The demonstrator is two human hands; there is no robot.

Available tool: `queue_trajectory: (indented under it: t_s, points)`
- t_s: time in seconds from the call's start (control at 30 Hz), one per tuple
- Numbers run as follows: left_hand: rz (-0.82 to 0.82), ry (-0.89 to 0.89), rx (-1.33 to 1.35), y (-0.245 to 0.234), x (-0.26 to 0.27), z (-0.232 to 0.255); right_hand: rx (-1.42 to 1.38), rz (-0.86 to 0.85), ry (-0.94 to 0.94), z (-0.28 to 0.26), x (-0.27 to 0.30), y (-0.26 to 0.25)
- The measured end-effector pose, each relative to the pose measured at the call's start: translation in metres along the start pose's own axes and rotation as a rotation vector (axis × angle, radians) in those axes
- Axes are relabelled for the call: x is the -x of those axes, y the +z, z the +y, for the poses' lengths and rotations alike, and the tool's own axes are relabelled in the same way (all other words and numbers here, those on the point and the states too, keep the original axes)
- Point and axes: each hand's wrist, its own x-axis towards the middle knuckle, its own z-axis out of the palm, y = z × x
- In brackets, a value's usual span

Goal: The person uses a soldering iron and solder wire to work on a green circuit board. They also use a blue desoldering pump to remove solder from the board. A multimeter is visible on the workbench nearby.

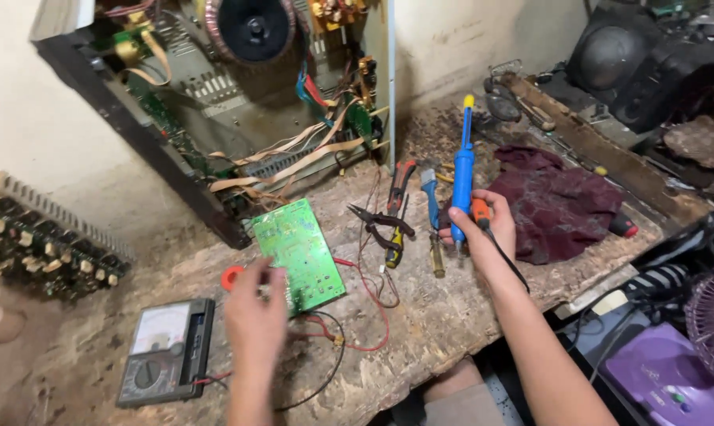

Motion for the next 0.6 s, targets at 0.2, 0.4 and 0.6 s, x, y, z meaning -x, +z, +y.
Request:
queue_trajectory:
  t_s: [0.2, 0.4, 0.6]
  points:
    - [0.057, 0.103, -0.355, -0.012, -0.039, -0.079, 0.649, 0.083, -0.248, 0.075, -0.041, -0.011]
    - [-0.066, 0.06, -0.585, -0.006, -0.052, -0.126, 0.596, 0.117, -0.768, 0.039, 0.008, -0.001]
    - [0.026, -0.059, 0.007, -0.019, -0.048, -0.089, 0.149, -0.103, -1.046, 0.034, 0.033, 0.028]
